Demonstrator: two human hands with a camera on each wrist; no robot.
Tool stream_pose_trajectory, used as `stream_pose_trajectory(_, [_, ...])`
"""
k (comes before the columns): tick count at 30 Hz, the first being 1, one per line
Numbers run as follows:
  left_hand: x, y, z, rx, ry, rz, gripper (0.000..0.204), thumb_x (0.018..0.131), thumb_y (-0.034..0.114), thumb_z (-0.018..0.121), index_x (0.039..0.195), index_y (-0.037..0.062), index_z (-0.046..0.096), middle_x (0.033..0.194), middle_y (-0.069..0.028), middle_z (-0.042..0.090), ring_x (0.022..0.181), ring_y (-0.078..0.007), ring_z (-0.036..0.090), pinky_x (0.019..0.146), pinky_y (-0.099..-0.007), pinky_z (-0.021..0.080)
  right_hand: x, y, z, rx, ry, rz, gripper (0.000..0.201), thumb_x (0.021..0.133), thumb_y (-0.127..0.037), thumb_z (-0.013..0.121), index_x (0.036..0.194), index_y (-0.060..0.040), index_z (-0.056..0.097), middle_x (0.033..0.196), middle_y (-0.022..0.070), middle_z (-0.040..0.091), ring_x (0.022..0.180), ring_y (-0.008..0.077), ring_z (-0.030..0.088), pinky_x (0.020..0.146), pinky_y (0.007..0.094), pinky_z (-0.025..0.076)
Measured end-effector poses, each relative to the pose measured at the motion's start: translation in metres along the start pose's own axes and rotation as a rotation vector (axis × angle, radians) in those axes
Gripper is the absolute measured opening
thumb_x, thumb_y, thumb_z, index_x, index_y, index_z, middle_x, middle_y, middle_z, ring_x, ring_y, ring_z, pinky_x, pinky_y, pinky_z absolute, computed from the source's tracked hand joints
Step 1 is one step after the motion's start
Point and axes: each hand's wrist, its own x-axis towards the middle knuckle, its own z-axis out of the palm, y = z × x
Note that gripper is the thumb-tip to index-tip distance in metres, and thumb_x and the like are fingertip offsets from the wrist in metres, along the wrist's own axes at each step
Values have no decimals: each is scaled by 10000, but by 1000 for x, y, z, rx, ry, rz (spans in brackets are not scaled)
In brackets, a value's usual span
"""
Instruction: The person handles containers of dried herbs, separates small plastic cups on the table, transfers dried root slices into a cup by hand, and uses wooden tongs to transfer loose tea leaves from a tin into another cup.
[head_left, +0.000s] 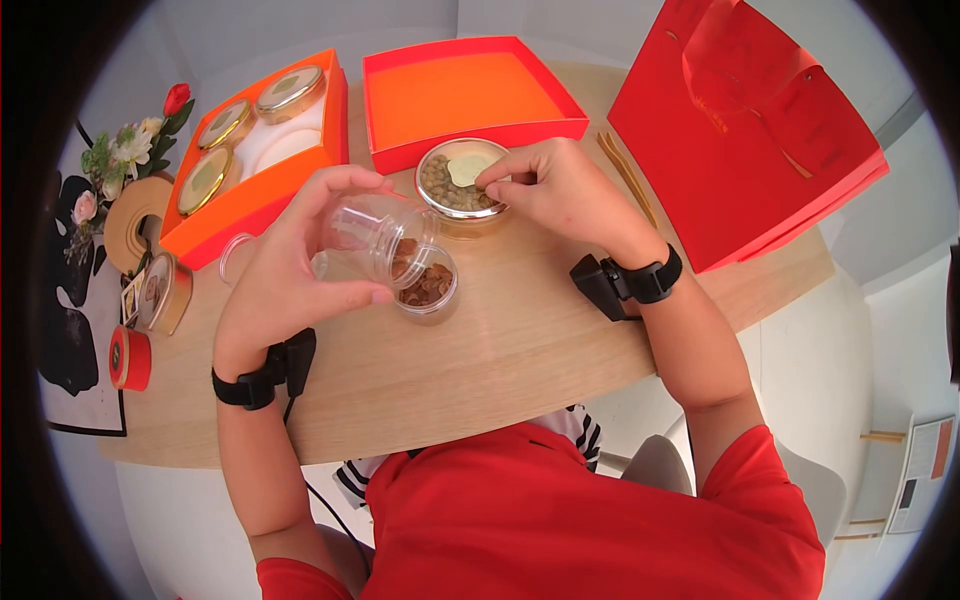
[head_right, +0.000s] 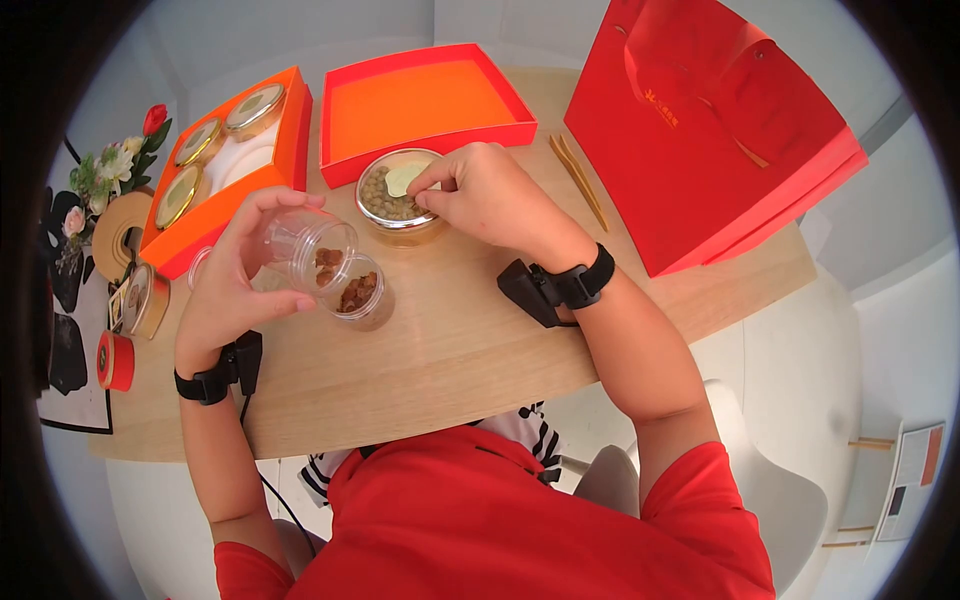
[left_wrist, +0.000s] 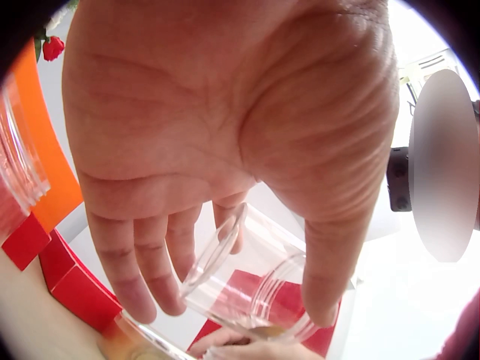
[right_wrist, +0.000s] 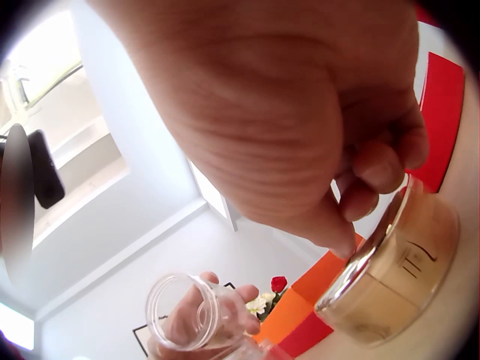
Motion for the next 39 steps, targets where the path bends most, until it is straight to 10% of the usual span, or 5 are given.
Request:
stream_pose_trajectory(10, [0, -4, -3, -46, 11, -13, 884, 726, 89, 957, 1496, 95, 523, 1504, -77, 576, 1411, -219, 560, 1047, -376, 503, -36, -44, 7, 178, -71, -326, 158, 890, -57, 741, 1013, -14, 830, 674, 77, 657, 613, 106, 587, 599, 310, 484])
stream_pose_trajectory(14, [1, -2, 2, -49, -1, -43, 894, 717, 68, 955, 1498, 93, 520, 1502, -78, 580, 1414, -226, 563, 1071, -390, 508, -36, -41, 27, -140, 13, -618, 429, 799, -1, 665, 1204, -73, 787, 680, 130, 679, 597, 307, 653, 581, 427, 508])
stream_pose_trajectory(39, [2, -10, 2, 17, 3, -29, 945, 705, 77, 974, 1521, 56, 498, 1561, -125, 566, 1356, -249, 613, 1137, -431, 516, -38, -33, 36, -174, -71, -567, 398, 840, 2, 654, 1189, -90, 822, 790, 157, 742, 679, 365, 686, 645, 454, 548])
